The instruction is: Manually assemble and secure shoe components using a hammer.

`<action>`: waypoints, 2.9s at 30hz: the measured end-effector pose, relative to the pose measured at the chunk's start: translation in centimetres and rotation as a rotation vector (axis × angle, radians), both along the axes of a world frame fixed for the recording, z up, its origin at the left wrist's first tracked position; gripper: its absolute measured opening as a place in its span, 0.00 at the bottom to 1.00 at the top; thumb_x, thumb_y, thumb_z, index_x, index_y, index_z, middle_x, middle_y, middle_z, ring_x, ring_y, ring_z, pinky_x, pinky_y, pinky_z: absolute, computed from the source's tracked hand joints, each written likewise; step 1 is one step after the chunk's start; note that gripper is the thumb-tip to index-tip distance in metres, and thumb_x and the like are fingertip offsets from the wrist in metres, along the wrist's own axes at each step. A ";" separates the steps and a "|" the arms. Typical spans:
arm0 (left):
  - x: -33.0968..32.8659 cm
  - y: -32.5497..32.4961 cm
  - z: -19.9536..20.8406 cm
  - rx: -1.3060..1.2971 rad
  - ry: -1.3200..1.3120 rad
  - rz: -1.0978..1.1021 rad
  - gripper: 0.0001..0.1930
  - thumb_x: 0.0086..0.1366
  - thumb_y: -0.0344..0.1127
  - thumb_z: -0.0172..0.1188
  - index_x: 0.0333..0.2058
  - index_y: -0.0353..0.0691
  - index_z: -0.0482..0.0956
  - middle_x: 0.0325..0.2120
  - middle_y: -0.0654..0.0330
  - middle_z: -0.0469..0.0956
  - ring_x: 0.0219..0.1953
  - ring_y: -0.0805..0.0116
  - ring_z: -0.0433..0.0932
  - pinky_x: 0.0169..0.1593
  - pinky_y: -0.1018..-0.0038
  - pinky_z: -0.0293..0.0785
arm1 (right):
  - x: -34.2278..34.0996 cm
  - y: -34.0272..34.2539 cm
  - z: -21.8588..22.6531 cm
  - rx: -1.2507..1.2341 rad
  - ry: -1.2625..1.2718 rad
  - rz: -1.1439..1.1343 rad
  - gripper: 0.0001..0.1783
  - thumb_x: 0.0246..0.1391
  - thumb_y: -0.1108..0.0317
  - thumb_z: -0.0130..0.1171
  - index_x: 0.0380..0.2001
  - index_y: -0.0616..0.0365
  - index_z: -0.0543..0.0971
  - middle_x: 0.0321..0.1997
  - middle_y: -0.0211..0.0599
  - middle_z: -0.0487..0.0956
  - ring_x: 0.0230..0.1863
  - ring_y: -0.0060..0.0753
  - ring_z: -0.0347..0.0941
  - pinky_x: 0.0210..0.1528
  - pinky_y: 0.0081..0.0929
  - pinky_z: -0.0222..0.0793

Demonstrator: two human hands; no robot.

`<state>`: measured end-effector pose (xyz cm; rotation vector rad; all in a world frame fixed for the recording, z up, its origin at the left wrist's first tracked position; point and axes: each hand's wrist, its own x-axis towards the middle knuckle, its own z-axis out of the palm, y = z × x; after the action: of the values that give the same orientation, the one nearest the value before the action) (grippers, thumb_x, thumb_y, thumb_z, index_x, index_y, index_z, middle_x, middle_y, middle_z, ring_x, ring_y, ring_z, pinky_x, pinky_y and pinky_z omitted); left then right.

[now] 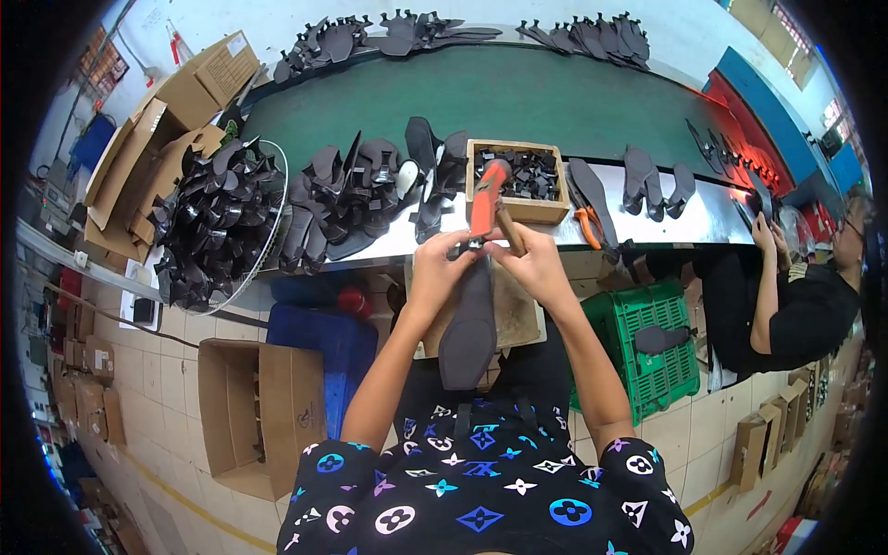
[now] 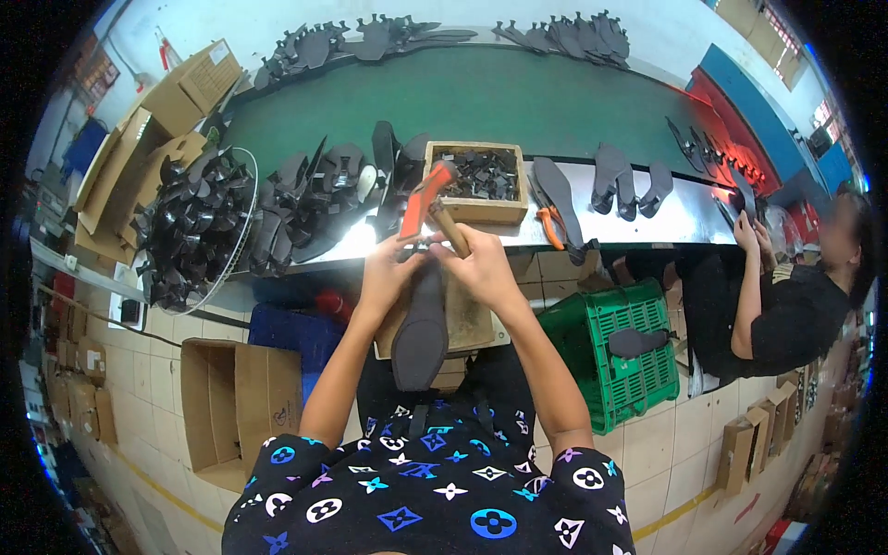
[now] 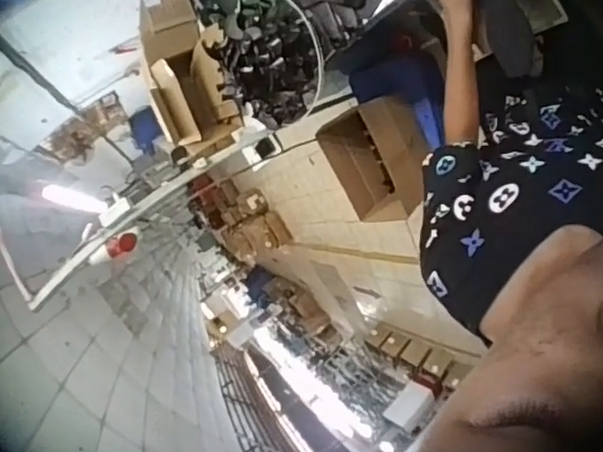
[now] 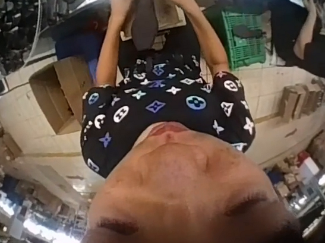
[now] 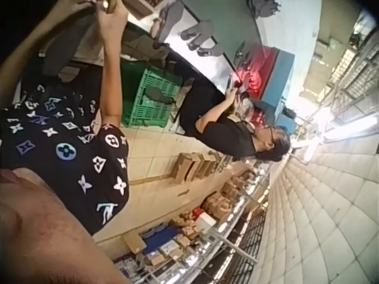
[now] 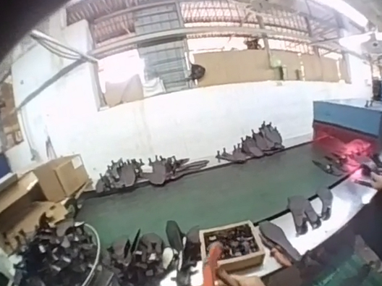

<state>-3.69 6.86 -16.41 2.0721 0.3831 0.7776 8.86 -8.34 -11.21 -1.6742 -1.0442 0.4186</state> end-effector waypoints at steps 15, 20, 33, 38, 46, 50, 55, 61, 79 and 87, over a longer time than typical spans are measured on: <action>-2.9 -2.0 1.3 0.224 -0.079 0.052 0.17 0.51 0.33 0.74 0.37 0.33 0.80 0.29 0.53 0.80 0.37 0.51 0.79 0.43 0.61 0.73 | -1.7 0.2 0.0 0.004 -0.198 0.149 0.12 0.53 0.75 0.65 0.41 0.67 0.80 0.35 0.49 0.82 0.36 0.47 0.81 0.42 0.33 0.74; -3.2 -2.0 2.4 0.119 -0.086 0.017 0.15 0.52 0.35 0.75 0.37 0.36 0.82 0.31 0.53 0.82 0.36 0.50 0.80 0.46 0.60 0.71 | -1.6 -0.1 -0.8 0.026 -0.339 0.152 0.16 0.48 0.80 0.64 0.43 0.66 0.80 0.40 0.47 0.82 0.41 0.50 0.81 0.45 0.35 0.75; -3.3 -1.0 1.5 -0.246 0.010 -0.069 0.15 0.55 0.31 0.74 0.41 0.33 0.85 0.31 0.54 0.84 0.32 0.69 0.81 0.42 0.71 0.77 | -3.6 -1.2 2.4 0.007 -0.346 0.028 0.15 0.57 0.76 0.62 0.48 0.63 0.78 0.35 0.43 0.81 0.34 0.37 0.79 0.38 0.28 0.73; -3.0 -0.1 0.6 -0.336 0.002 -0.183 0.16 0.55 0.32 0.73 0.43 0.35 0.87 0.39 0.56 0.87 0.40 0.73 0.82 0.48 0.74 0.76 | -7.2 -6.0 6.2 0.048 -0.095 -0.113 0.15 0.64 0.73 0.58 0.52 0.67 0.76 0.35 0.50 0.80 0.32 0.42 0.79 0.38 0.31 0.74; -3.3 -0.4 0.0 -0.254 -0.051 -0.173 0.23 0.54 0.36 0.76 0.47 0.32 0.84 0.39 0.54 0.87 0.38 0.70 0.84 0.45 0.74 0.78 | -8.5 -8.1 4.0 0.049 -0.233 -0.091 0.18 0.65 0.71 0.57 0.55 0.70 0.75 0.35 0.48 0.80 0.32 0.34 0.78 0.36 0.27 0.72; -4.0 -0.7 0.1 0.246 0.138 -0.062 0.59 0.53 0.48 0.76 0.73 0.33 0.45 0.54 0.60 0.82 0.60 0.58 0.75 0.69 0.62 0.59 | -8.4 -7.7 3.4 -0.071 -0.203 -0.059 0.19 0.66 0.71 0.55 0.57 0.69 0.73 0.41 0.46 0.79 0.39 0.35 0.77 0.42 0.27 0.72; -4.1 -0.9 1.1 0.156 0.377 -0.057 0.64 0.53 0.55 0.74 0.74 0.39 0.36 0.56 0.67 0.80 0.67 0.58 0.68 0.71 0.36 0.34 | -8.5 -6.7 6.0 -0.246 -0.142 -0.026 0.22 0.64 0.75 0.56 0.60 0.71 0.71 0.51 0.53 0.82 0.46 0.51 0.83 0.47 0.34 0.78; -4.4 -0.9 0.8 0.257 0.425 -0.067 0.45 0.56 0.57 0.69 0.69 0.50 0.61 0.59 0.69 0.78 0.70 0.59 0.63 0.71 0.35 0.31 | -9.3 -7.2 8.3 0.304 -0.338 -0.154 0.21 0.64 0.73 0.55 0.59 0.71 0.72 0.42 0.50 0.82 0.36 0.46 0.80 0.38 0.35 0.76; -12.4 -9.7 11.6 -0.850 0.228 -0.585 0.11 0.69 0.34 0.60 0.41 0.32 0.85 0.36 0.57 0.84 0.40 0.69 0.81 0.47 0.73 0.74 | -4.8 -6.4 1.0 -0.139 -0.681 0.262 0.23 0.58 0.62 0.63 0.55 0.58 0.79 0.48 0.47 0.80 0.51 0.47 0.77 0.50 0.39 0.71; -12.0 -11.5 11.0 -1.113 0.205 -0.823 0.20 0.77 0.43 0.48 0.45 0.29 0.78 0.43 0.52 0.79 0.50 0.63 0.76 0.56 0.68 0.69 | -10.1 -8.5 2.5 0.250 0.759 0.498 0.31 0.64 0.38 0.54 0.33 0.61 0.80 0.36 0.41 0.77 0.41 0.39 0.72 0.48 0.40 0.69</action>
<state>-15.66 -4.64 -5.39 1.0541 0.0067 -0.1733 -1.20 -16.83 -8.70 -0.8816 -0.8647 1.0970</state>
